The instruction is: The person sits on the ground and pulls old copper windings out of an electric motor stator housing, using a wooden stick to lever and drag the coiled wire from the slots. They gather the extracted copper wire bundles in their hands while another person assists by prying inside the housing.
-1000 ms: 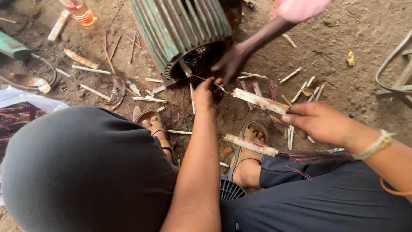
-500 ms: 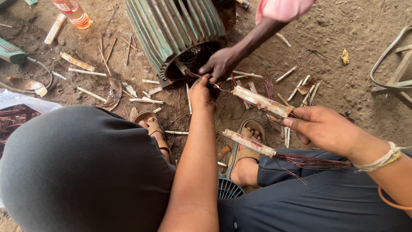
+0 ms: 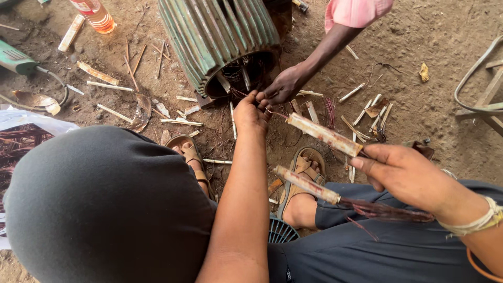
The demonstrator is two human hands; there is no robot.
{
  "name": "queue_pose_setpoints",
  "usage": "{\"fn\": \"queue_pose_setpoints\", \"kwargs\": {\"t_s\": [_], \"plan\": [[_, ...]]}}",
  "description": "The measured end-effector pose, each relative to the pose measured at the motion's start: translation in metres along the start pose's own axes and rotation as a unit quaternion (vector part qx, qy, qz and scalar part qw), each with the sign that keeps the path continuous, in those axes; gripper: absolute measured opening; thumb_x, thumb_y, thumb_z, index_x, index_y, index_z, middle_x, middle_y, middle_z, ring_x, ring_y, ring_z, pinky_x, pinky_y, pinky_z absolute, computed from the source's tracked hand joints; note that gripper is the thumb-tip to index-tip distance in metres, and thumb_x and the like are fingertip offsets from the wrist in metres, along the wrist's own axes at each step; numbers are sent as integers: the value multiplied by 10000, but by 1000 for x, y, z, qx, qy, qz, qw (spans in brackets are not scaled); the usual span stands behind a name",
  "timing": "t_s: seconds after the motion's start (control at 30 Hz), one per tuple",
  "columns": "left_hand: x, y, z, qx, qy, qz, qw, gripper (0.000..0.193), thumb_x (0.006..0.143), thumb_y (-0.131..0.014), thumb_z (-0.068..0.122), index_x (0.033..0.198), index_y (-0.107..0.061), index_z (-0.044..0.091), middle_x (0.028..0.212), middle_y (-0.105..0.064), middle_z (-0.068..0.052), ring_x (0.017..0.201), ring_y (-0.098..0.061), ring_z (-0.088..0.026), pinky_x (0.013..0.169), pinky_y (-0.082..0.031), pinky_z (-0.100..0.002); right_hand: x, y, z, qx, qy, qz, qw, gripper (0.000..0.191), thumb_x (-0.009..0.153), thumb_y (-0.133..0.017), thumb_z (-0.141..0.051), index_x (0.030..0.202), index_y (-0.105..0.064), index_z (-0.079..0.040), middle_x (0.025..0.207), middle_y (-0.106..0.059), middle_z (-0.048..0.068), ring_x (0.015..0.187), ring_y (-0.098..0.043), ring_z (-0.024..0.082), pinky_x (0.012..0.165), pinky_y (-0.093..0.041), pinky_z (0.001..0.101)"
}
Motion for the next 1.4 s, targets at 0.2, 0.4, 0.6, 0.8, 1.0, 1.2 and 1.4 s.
{"fn": "queue_pose_setpoints", "kwargs": {"t_s": [0.2, 0.4, 0.6, 0.8, 1.0, 1.2, 1.4], "plan": [[-14, 22, 7, 155, -78, 83, 981, 205, 949, -587, 126, 1057, -633, -41, 739, -689, -91, 539, -632, -177, 443, -449, -308, 11, -8, -3, 81, -40, -16, 996, 303, 984, -644, -340, 956, -673, -39, 572, -512, 11, 488, -389, 121, 444, -301, 293], [-20, 32, 3, 195, -47, 36, 979, 201, 937, -655, 163, 1080, -632, 23, 791, -724, -95, 586, -697, -196, 473, -513, -315, 45, -10, -23, 171, 7, 6, 985, 415, 914, -660, -288, 1319, -605, -219, 587, -503, -16, 436, -353, 67, 375, -249, 246], [-9, 34, 18, 320, 14, 49, 946, 207, 916, -737, 164, 1102, -713, 77, 849, -741, -60, 664, -648, -181, 557, -489, -358, 69, 3, -13, 218, 2, 55, 975, 316, 924, -709, -294, 1164, -662, -95, 586, -451, -19, 414, -341, 78, 355, -251, 253], [-33, 34, 17, 201, 21, -29, 979, 533, 878, -681, 517, 1119, -705, 43, 899, -813, -80, 763, -742, -200, 618, -482, -345, 128, 1, -13, 349, 19, 45, 936, 221, 969, -678, -321, 1002, -614, -112, 563, -444, -55, 401, -350, 51, 335, -254, 237], [-51, 49, -1, 54, 55, -2, 997, 1084, 677, -491, 882, 1305, -534, 0, 1023, -742, -167, 886, -737, -308, 785, -549, -441, 160, -75, -8, 414, 48, -89, 905, 212, 981, -675, -297, 1016, -685, -88, 575, -486, -38, 398, -365, 62, 339, -257, 237], [-43, 87, 23, 101, -2, 28, 994, 1023, 735, -619, 832, 1369, -585, 29, 1090, -708, -135, 934, -639, -279, 847, -448, -446, 203, -155, -7, 515, 3, 102, 851, 227, 922, -732, -319, 943, -614, -127, 620, -566, 1, 413, -430, 85, 361, -329, 259], [-52, 62, 59, 654, -84, 175, 731, 894, 673, -890, 642, 1254, -621, 18, 1191, -678, -185, 1072, -665, -317, 960, -514, -439, 227, -180, -32, 460, 60, 124, 877, 171, 902, -724, -297, 912, -706, -127, 680, -664, 7, 472, -551, 75, 390, -351, 221]]}}
Point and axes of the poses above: each hand's wrist, its own x-axis towards the middle knuckle, its own y-axis out of the back of the hand, z = x × y, the point moved 5 cm from there along x, towards the middle knuckle
